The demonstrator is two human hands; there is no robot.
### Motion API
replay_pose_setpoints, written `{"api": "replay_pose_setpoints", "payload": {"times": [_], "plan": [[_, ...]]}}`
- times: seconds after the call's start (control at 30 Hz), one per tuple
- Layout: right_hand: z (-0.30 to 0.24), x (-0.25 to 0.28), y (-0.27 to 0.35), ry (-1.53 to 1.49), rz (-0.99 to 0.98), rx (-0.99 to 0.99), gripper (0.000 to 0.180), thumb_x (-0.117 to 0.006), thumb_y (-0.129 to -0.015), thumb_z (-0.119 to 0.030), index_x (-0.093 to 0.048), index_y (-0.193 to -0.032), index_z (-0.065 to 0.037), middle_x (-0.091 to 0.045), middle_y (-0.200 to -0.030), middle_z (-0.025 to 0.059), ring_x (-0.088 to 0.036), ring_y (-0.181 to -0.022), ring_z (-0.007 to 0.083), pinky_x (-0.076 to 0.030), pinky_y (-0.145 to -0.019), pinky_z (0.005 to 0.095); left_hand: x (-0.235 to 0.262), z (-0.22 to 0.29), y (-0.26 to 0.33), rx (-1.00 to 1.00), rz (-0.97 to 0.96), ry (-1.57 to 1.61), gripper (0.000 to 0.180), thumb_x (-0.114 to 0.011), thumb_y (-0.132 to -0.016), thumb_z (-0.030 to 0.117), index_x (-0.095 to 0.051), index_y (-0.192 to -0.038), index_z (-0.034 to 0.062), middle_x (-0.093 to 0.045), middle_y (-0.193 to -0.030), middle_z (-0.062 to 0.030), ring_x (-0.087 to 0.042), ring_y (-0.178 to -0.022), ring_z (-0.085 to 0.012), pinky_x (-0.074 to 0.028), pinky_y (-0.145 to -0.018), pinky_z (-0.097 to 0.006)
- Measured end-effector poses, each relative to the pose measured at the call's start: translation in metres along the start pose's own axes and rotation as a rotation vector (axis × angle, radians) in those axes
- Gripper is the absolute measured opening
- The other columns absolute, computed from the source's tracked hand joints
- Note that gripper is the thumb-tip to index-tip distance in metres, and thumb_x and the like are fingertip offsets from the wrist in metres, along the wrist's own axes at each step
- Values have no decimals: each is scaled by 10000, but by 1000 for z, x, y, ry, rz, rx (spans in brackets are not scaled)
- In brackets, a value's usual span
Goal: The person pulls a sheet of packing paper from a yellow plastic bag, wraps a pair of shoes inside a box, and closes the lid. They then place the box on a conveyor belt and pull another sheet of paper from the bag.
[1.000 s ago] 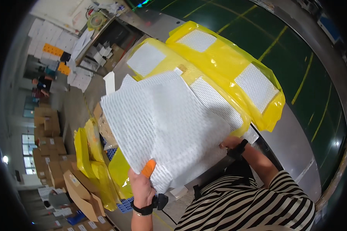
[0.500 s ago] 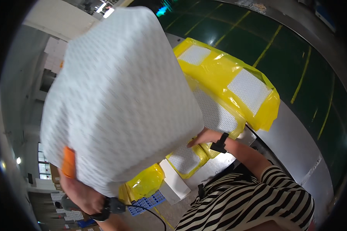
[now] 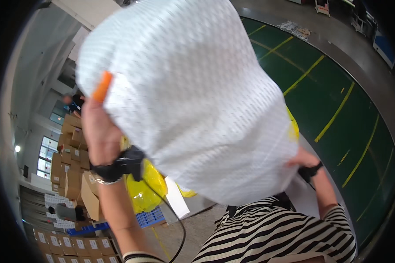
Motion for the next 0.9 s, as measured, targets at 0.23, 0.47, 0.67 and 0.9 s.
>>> {"api": "replay_pose_setpoints", "payload": {"times": [0.23, 0.47, 0.67, 0.9], "plan": [[-31, 74, 112, 105, 67, -315, 612, -892, -595, -44, -650, -1153, 24, -694, -1042, 30, -583, -946, 98, -478, -880, 292, 42, -232, -4, 349, 278, 269, 343, -583, -930, 64, -558, -1258, -33, -645, -1173, -128, -647, -1000, -251, -534, -892, -388], [-39, 72, 107, 180, 32, -594, 420, -899, -593, -38, -721, -968, 29, -729, -911, 22, -631, -847, 86, -501, -803, 270, 79, -356, 40, 456, 463, 362, 426, -586, -892, -53, -524, -1311, -10, -609, -1230, -108, -608, -1077, -245, -516, -909, -368], [3, 72, 45, 172, -97, -670, 607, -909, -579, -32, -667, -1133, 26, -709, -1053, 22, -621, -960, 116, -486, -880, 296, 113, -305, 0, 332, 517, 293, 472, -620, -888, -35, -486, -1340, -20, -593, -1263, -118, -601, -1090, -242, -501, -929, -359], [62, 64, 11, -229, -64, -880, 745, -861, -595, 34, -589, -1287, -2, -655, -1206, 28, -567, -1124, 156, -412, -1016, 308, 176, -387, -16, 308, 567, 407, 475, -672, -879, 10, -498, -1317, -37, -600, -1237, -125, -600, -1072, -223, -500, -908, -348]]}}
Point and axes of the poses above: each hand's wrist, its own y-axis away from the middle knuckle, its own x-axis out of the back of the hand, z = x × y, the point moved 2 cm from there along -y, towards the middle knuckle
